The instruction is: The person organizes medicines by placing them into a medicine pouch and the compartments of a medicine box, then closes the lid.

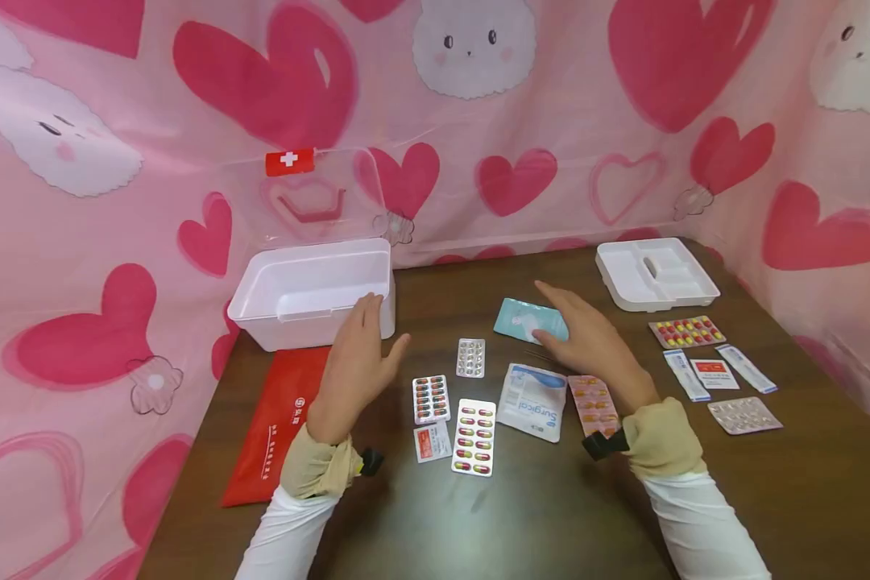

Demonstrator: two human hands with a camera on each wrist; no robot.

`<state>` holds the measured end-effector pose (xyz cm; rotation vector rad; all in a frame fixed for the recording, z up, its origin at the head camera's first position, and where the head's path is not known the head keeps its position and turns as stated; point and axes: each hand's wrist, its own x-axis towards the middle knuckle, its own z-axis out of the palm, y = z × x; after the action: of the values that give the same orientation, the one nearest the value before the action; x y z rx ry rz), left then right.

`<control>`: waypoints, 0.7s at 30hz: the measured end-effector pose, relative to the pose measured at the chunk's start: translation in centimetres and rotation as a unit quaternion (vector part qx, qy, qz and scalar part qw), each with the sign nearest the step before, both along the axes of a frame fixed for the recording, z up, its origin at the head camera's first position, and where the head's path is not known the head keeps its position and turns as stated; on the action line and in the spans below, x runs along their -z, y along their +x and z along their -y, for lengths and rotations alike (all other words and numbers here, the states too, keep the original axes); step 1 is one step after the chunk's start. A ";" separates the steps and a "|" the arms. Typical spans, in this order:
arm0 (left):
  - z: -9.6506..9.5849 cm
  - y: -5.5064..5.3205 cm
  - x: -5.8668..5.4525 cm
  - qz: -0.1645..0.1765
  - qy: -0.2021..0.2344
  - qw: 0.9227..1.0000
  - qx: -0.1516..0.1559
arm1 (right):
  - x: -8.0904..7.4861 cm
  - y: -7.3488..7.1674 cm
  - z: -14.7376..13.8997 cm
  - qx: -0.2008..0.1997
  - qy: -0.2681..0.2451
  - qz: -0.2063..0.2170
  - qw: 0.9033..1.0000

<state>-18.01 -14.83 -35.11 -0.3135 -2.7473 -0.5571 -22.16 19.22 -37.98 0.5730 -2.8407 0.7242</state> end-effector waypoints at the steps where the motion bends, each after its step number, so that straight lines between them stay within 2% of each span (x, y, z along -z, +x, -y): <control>1: 0.5 0.3 0.0 0.006 -0.007 1.000 -0.005 | 0.2 0.2 -0.5 -0.004 -0.003 0.008 1.000; 6: 4.2 1.5 0.7 0.018 -0.048 0.998 -0.034 | 0.9 1.4 -3.2 -0.028 0.009 0.035 0.999; 9: 6.4 2.1 1.6 0.069 -0.065 0.994 -0.062 | 1.4 1.9 -4.5 -0.023 0.038 0.063 0.997; 11: 7.6 2.4 2.4 0.128 -0.074 0.986 -0.082 | 1.9 2.4 -5.4 -0.013 0.056 0.095 0.994; 15: 8.8 2.8 4.4 0.236 -0.096 0.961 -0.110 | 3.0 3.3 -7.2 0.002 0.079 0.151 0.985; 18: 8.7 2.8 6.0 0.286 -0.104 0.945 -0.117 | 3.9 3.7 -8.3 0.004 0.092 0.165 0.982; 21: 8.3 2.9 7.2 0.317 -0.102 0.935 -0.123 | 4.5 4.0 -8.6 0.006 0.093 0.174 0.980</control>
<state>-15.13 -23.18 -42.28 0.2118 -3.4040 -0.3451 -18.19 27.85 -42.49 0.4950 -3.2607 0.6112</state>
